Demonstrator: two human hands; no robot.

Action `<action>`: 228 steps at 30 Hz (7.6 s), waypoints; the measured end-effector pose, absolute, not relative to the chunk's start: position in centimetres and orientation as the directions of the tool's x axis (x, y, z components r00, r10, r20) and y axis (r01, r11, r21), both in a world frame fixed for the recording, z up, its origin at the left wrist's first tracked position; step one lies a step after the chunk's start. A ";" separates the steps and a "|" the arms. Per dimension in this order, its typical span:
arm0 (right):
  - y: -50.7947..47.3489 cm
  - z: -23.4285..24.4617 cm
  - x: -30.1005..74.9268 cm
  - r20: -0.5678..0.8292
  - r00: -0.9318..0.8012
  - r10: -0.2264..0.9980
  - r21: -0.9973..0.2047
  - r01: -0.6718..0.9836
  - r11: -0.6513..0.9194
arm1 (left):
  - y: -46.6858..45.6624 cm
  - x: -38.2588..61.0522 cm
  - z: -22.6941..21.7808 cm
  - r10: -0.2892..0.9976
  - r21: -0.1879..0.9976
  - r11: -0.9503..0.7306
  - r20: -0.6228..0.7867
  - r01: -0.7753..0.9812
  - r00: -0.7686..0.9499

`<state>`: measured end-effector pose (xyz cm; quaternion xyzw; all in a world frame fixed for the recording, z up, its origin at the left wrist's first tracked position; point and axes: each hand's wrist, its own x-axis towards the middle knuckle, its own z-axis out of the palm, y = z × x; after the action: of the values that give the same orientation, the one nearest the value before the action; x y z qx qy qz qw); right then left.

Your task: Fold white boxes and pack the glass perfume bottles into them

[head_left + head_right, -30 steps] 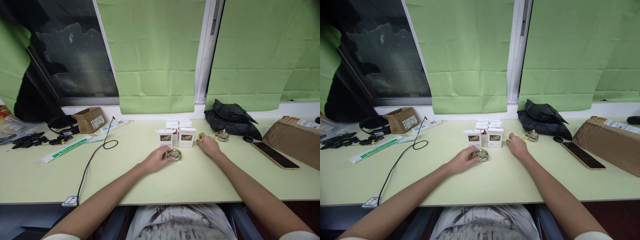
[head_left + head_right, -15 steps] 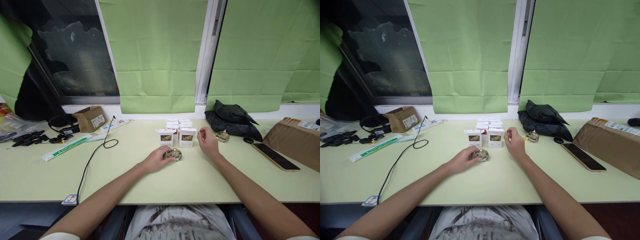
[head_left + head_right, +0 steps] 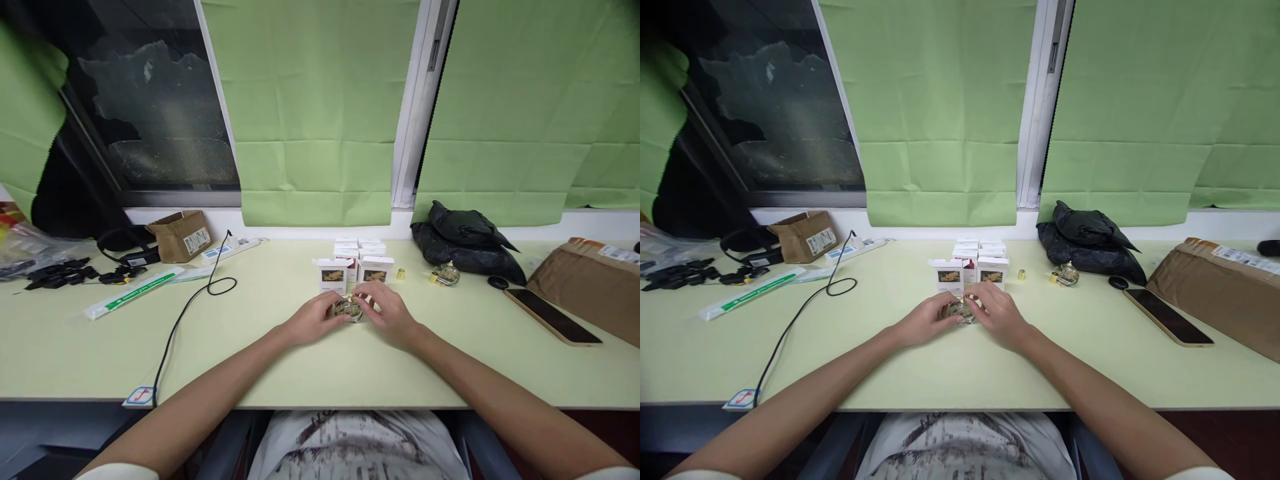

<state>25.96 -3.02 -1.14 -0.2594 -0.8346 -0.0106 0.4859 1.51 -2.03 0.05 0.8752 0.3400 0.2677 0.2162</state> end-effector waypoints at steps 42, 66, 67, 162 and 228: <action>-2.3 -0.2 26.2 0.710 -0.493 0.502 -0.376 0.338 0.863 | -2.1 1.6 0.2 0.702 0.553 -0.684 0.320 0.476 0.637; -2.4 1.1 26.5 0.614 -0.546 0.570 -0.454 0.346 0.821 | -2.0 1.6 0.0 0.695 0.559 -0.687 0.322 0.463 0.643; -2.3 1.1 26.5 0.617 -0.554 0.559 -0.426 0.362 0.829 | -2.0 1.6 0.0 0.696 0.558 -0.686 0.319 0.466 0.643; 6.3 -4.6 36.2 0.430 0.117 0.895 -0.315 0.949 0.027 | -1.9 1.5 0.2 0.739 0.548 -0.642 0.256 0.536 0.623; -3.1 -0.2 25.3 0.724 -0.427 0.542 -0.309 0.501 0.808 | -2.3 1.7 0.4 0.714 0.559 -0.670 0.305 0.488 0.630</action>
<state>25.25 -3.13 -0.24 -0.3089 -0.8443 0.0231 0.4373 1.70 -2.25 0.36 0.8762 0.3431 0.2591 0.2177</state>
